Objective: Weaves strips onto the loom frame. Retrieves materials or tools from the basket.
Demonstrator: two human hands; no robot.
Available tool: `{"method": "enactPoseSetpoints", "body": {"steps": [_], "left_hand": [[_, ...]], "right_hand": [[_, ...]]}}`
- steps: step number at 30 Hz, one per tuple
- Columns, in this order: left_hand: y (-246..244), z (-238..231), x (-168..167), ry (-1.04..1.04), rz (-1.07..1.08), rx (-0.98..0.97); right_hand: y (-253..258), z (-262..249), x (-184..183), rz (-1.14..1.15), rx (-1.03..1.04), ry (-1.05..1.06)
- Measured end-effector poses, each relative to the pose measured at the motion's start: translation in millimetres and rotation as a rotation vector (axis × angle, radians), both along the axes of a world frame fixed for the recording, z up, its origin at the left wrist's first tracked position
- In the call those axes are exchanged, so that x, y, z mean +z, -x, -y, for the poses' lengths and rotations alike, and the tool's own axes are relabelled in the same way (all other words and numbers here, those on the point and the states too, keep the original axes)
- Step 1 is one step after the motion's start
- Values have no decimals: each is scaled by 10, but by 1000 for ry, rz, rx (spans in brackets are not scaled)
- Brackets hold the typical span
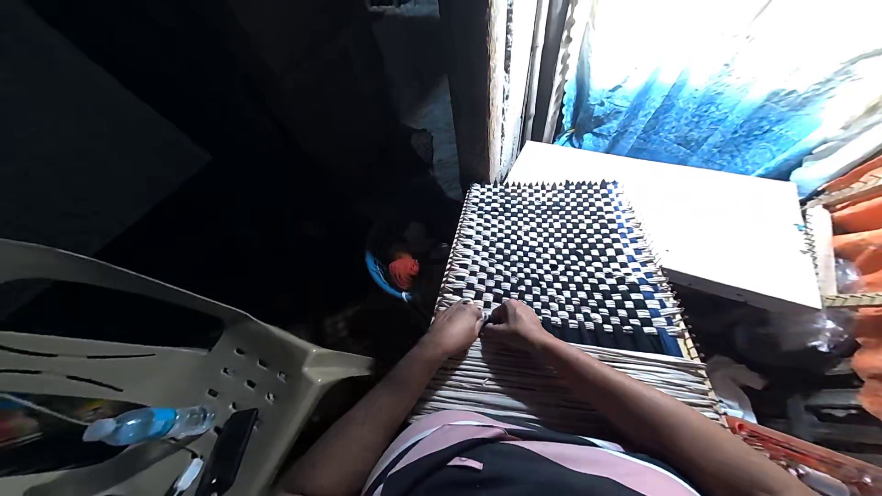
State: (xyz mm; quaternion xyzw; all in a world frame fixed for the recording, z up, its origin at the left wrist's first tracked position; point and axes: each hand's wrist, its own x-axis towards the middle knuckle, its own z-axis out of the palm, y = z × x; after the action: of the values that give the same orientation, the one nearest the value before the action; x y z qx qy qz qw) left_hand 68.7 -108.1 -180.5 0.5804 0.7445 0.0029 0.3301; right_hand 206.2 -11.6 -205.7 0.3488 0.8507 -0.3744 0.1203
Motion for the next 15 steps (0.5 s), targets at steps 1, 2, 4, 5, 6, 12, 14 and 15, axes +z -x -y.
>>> {"method": "enactPoseSetpoints", "body": {"steps": [1,2,4,5,6,12,14,15], "left_hand": [[-35,1,14,59,-58,-38],[-85,0,43,94,-114,-83],[-203,-9,112,117,-201,-156],[-243,-20,139,122,-227,-170],[-253,-35,144,121,-235,-173],[-33,-49,8,26,29,-42],[67,-48,-51,-7,134,-36],[105,-52,-79,-20,175,-33]], "right_hand": [[-11,-19,-29,-12,-11,27],[-22,-20,-48,-25,-39,52],[-46,-11,-66,-59,-92,92],[-53,-6,-68,-74,-94,97],[-57,1,-68,-75,-73,86],[-74,5,22,-25,126,32],[-72,-29,15,-65,121,72],[-75,-53,-7,-114,95,101]]}}
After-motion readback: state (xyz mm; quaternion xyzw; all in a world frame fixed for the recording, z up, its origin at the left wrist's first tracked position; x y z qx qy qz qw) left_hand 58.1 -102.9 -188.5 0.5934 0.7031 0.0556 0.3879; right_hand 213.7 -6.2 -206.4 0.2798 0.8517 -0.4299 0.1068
